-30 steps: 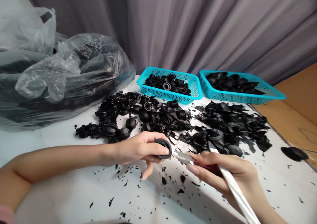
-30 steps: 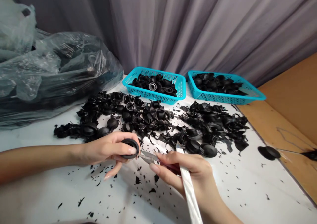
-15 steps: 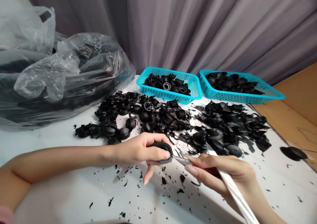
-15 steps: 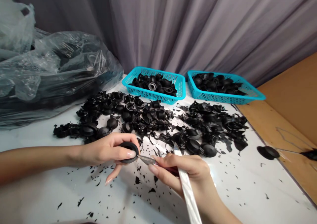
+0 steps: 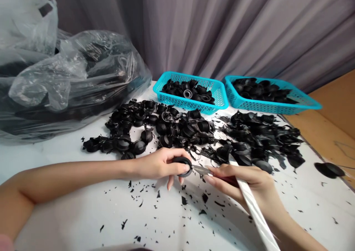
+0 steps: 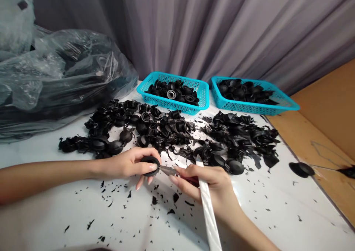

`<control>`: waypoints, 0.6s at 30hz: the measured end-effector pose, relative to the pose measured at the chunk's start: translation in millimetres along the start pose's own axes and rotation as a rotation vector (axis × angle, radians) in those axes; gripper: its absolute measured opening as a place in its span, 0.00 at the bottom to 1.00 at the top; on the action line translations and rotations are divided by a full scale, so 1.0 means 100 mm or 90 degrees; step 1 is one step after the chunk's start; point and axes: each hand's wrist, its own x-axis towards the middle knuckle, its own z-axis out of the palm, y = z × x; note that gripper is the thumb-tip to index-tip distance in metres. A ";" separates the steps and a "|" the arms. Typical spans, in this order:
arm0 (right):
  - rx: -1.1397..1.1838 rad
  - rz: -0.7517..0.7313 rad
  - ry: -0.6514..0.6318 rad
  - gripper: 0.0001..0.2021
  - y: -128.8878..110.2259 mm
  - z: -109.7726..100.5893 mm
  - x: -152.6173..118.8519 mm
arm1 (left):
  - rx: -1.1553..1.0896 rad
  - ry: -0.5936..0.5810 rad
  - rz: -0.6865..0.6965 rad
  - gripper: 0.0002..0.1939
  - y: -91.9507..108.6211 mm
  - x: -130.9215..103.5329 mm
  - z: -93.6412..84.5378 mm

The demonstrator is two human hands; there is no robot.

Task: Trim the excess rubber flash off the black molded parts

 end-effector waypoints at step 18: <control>0.008 0.020 -0.027 0.11 0.10 -0.01 0.04 | -0.037 0.019 0.024 0.07 -0.07 0.05 0.01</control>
